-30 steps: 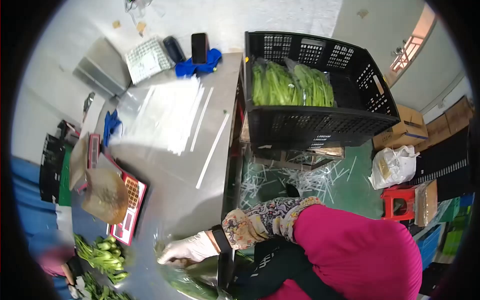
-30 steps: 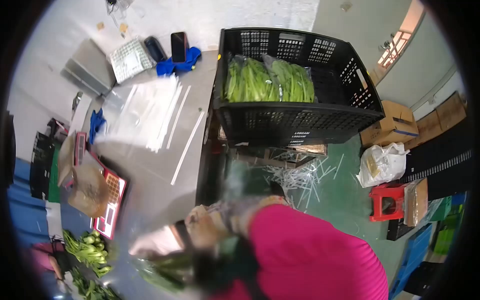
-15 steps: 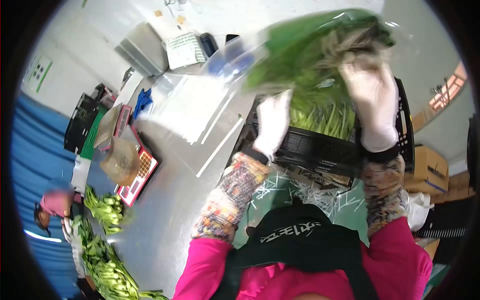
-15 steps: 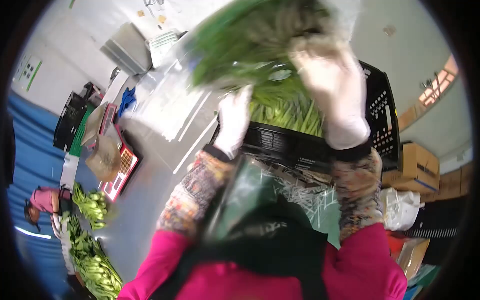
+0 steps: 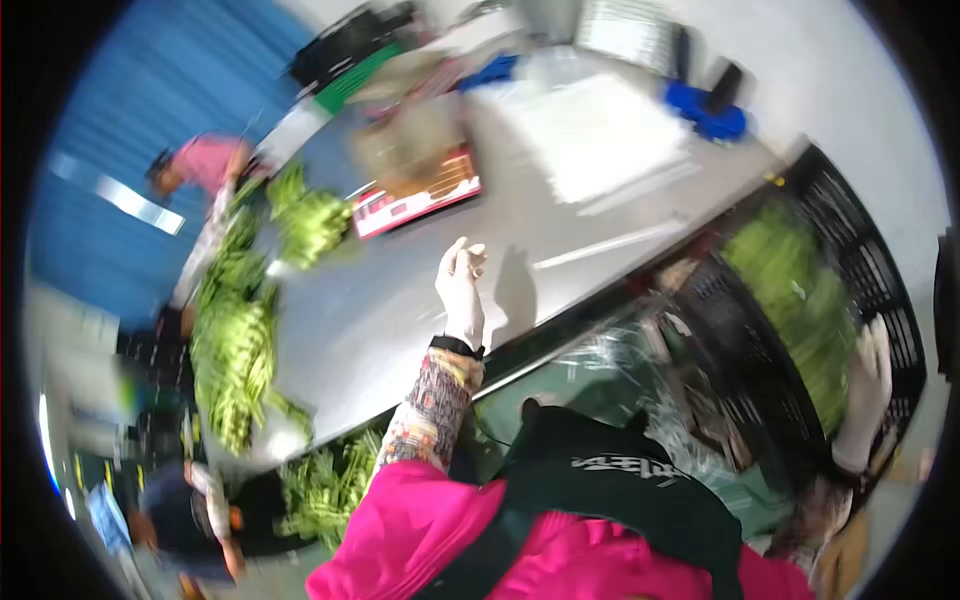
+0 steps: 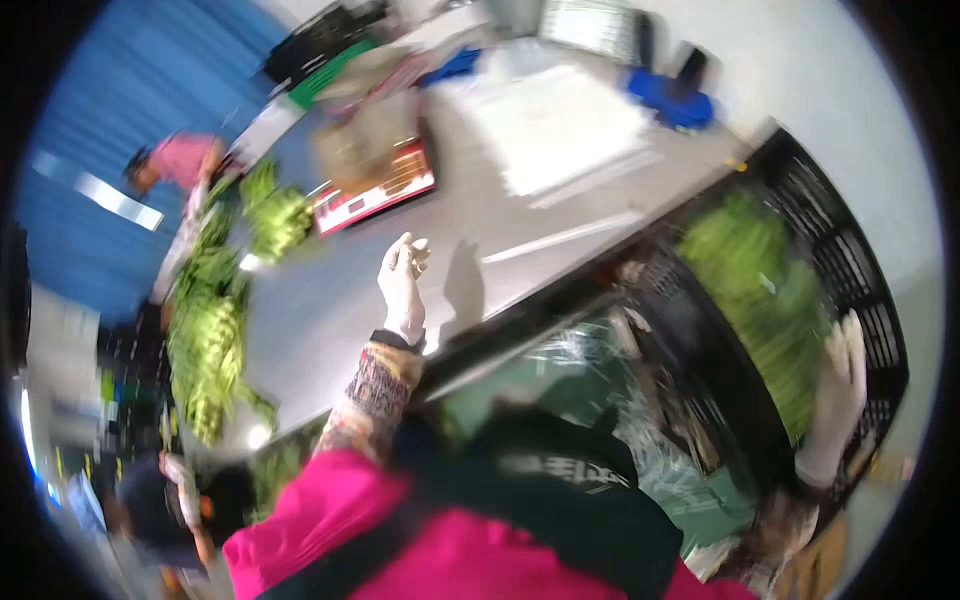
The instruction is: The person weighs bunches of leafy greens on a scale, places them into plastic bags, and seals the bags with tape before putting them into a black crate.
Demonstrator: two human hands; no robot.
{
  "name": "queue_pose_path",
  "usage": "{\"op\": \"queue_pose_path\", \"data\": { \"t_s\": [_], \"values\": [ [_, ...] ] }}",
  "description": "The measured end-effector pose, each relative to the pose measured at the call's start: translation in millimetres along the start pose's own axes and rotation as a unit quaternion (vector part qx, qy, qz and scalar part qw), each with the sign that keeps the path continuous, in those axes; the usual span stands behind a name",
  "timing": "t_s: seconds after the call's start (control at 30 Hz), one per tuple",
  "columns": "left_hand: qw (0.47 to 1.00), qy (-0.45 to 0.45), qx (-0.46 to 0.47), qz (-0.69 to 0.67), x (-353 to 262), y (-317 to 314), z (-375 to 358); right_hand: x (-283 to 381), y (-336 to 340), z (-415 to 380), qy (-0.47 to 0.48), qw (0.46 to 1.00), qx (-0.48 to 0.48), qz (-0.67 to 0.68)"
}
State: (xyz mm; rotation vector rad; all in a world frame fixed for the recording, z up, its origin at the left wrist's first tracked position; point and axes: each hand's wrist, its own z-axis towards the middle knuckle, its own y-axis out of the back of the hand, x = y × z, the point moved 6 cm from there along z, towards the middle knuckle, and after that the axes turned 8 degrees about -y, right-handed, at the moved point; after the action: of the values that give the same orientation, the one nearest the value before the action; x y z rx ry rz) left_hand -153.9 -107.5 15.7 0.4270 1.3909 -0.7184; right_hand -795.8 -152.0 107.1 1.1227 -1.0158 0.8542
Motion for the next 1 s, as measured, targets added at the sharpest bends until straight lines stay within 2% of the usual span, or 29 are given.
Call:
{"op": "queue_pose_path", "data": {
  "t_s": [0.03,0.07,0.1,0.13,0.17,0.2,0.23,0.3,0.33,0.37,0.43,0.5,0.53,0.57,0.63,0.67,0.7,0.77,0.83,0.87,0.9,0.93,0.97,1.0],
  "values": [
    [0.995,-0.025,-0.097,0.024,15.8,72.1,21.2,-25.1,-12.9,14.6,-0.091,0.925,0.134,0.343],
    [0.982,-0.036,-0.176,0.063,23.3,140.7,35.9,-10.7,-44.9,8.0,-0.154,0.917,0.055,0.363],
    [0.954,-0.091,-0.251,0.136,28.7,210.2,48.1,13.3,-85.5,0.6,-0.172,0.933,0.056,0.310],
    [0.923,-0.103,-0.324,0.182,12.0,259.0,50.1,39.5,-129.0,-10.8,-0.165,0.956,0.080,0.228],
    [0.893,-0.065,-0.404,0.185,-1.5,295.3,52.8,64.2,-168.6,-22.1,-0.153,0.973,0.096,0.142],
    [0.880,-0.035,-0.425,0.210,-6.5,341.7,64.5,92.9,-214.5,-29.5,-0.077,0.984,0.153,0.042],
    [0.867,-0.007,-0.440,0.234,-7.1,377.5,77.1,98.3,-252.0,-29.4,-0.034,0.960,0.269,0.071],
    [0.873,0.013,-0.435,0.218,-16.4,410.3,103.5,161.7,-351.7,-67.3,0.133,0.921,0.361,-0.054],
    [0.884,0.030,-0.418,0.205,-19.1,426.6,122.2,169.4,-396.3,-76.2,0.005,0.912,0.411,0.005],
    [0.917,0.015,-0.366,0.158,22.1,475.3,161.3,176.8,-440.6,-87.8,-0.125,0.882,0.450,0.061],
    [0.952,0.025,-0.300,0.045,-5.4,439.7,189.1,228.2,-534.7,-119.1,-0.039,0.833,0.549,0.061],
    [0.970,0.014,-0.242,0.034,-0.2,425.0,231.6,243.1,-636.7,-137.9,-0.044,0.796,0.601,0.061],
    [0.974,0.019,-0.223,0.025,-0.7,414.6,249.8,255.5,-684.1,-146.1,0.029,0.799,0.600,0.034],
    [0.979,0.023,-0.202,0.016,2.1,405.5,268.6,265.2,-731.6,-154.6,0.103,0.798,0.594,0.006],
    [0.976,0.050,-0.201,0.068,25.6,406.0,307.4,254.5,-832.5,-162.6,0.107,0.822,0.558,-0.032],
    [0.971,0.053,-0.223,0.061,17.4,393.1,312.3,273.7,-863.4,-169.7,0.155,0.829,0.530,-0.088],
    [0.969,0.057,-0.229,0.076,43.6,400.1,330.5,290.8,-891.8,-175.9,0.203,0.831,0.498,-0.141],
    [0.967,0.106,-0.212,0.091,92.2,412.4,362.3,278.3,-968.9,-175.6,0.250,0.838,0.396,-0.280],
    [0.965,0.158,-0.203,0.046,69.6,400.4,355.7,272.6,-1025.7,-174.4,0.281,0.839,0.343,-0.316],
    [0.953,0.172,-0.249,0.027,79.2,404.7,357.1,262.7,-1048.1,-181.6,0.278,0.816,0.380,-0.335],
    [0.953,0.189,-0.233,-0.041,132.1,422.3,371.6,255.5,-1063.2,-192.1,0.271,0.793,0.416,-0.353],
    [0.960,0.132,-0.187,-0.161,128.5,411.1,366.0,266.1,-1058.6,-210.6,0.341,0.781,0.403,-0.333],
    [0.947,0.073,-0.138,-0.280,115.2,396.5,353.3,258.3,-1055.2,-230.2,0.414,0.815,0.344,-0.216],
    [0.916,0.087,-0.132,-0.368,106.1,387.9,336.6,260.8,-1041.6,-251.6,0.429,0.806,0.344,-0.219]
  ]
}}
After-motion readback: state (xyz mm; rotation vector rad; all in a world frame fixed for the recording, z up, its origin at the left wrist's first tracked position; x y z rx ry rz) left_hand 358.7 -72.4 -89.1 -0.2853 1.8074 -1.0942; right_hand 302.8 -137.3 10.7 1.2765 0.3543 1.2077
